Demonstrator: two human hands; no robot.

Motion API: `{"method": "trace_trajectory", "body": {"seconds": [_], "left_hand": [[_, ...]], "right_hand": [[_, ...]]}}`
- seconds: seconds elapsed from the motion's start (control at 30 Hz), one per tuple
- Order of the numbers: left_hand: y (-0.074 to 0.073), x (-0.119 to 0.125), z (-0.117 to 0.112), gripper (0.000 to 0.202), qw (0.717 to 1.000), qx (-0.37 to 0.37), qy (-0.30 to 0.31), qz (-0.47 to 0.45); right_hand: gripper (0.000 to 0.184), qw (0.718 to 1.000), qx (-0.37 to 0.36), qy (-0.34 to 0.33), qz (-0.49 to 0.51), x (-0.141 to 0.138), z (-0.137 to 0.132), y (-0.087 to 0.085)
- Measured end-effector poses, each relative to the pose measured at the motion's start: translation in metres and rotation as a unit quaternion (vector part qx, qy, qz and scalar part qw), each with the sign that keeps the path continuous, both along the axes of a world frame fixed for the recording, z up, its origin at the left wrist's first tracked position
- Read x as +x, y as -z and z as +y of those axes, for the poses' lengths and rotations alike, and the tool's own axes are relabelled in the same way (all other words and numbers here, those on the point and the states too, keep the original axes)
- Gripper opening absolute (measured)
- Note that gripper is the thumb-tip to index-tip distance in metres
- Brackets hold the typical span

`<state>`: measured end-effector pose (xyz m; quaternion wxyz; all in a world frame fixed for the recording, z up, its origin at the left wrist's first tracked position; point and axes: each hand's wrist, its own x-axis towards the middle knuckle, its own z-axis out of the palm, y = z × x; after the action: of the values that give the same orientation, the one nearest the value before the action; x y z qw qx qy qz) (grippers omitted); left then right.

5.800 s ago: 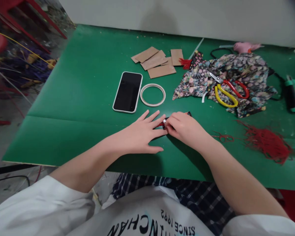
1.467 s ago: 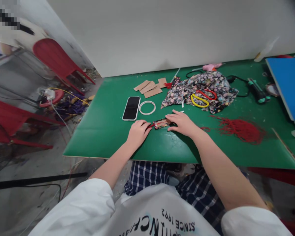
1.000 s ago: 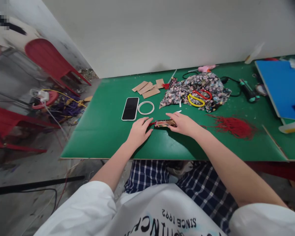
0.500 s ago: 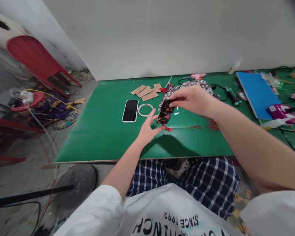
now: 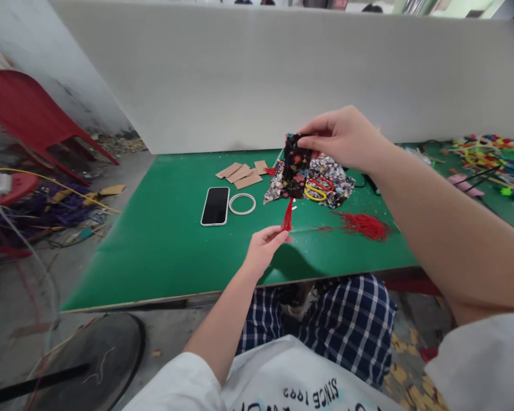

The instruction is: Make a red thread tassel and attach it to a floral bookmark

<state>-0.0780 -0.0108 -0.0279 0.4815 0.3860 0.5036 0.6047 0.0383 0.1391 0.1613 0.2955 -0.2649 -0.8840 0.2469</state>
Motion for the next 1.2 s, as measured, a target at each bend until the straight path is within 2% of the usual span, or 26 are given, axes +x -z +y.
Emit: {"method": "trace_trajectory", "body": {"seconds": [0.17,0.3,0.37,0.5,0.57,0.67,0.77,0.87,1.03,1.2], "left_hand": [[0.003,-0.011,0.006,0.033,0.999,0.021,-0.041,0.025],[-0.009,-0.012,0.021,0.045,0.986,0.093,-0.089,0.108],[-0.015,-0.008,0.028,0.053,0.982,0.105,-0.096,0.125],[-0.018,-0.002,0.035,0.032,0.993,0.072,-0.056,0.079],[-0.012,-0.001,0.035,0.029,0.995,0.061,-0.035,0.072],[0.005,-0.005,0.034,0.025,0.995,0.036,-0.031,0.082],[0.022,-0.016,0.035,0.020,0.993,0.014,-0.055,0.100],[0.027,-0.030,0.036,0.021,0.991,0.009,-0.080,0.105],[0.010,-0.045,0.037,0.032,0.990,0.042,-0.101,0.094],[-0.008,-0.039,0.044,0.044,0.992,0.093,-0.071,0.053]], "right_hand": [[0.016,1.000,-0.019,-0.018,0.014,-0.001,-0.003,-0.001],[0.019,0.998,-0.055,-0.031,0.019,-0.005,-0.006,0.002],[0.018,0.997,-0.070,-0.034,0.017,-0.007,-0.007,0.002],[0.013,0.997,-0.067,-0.021,0.013,-0.009,-0.010,-0.002],[0.011,0.999,-0.051,-0.012,0.013,-0.008,-0.010,-0.003],[0.011,1.000,-0.017,0.007,0.012,-0.006,-0.009,-0.003],[0.012,1.000,0.015,0.019,0.003,-0.005,-0.008,-0.002],[0.011,0.999,0.038,0.021,-0.023,-0.005,-0.006,0.000],[0.009,0.998,0.052,0.019,-0.040,-0.007,-0.002,0.006],[0.011,0.998,0.057,0.001,-0.041,-0.010,-0.003,0.014]]}}
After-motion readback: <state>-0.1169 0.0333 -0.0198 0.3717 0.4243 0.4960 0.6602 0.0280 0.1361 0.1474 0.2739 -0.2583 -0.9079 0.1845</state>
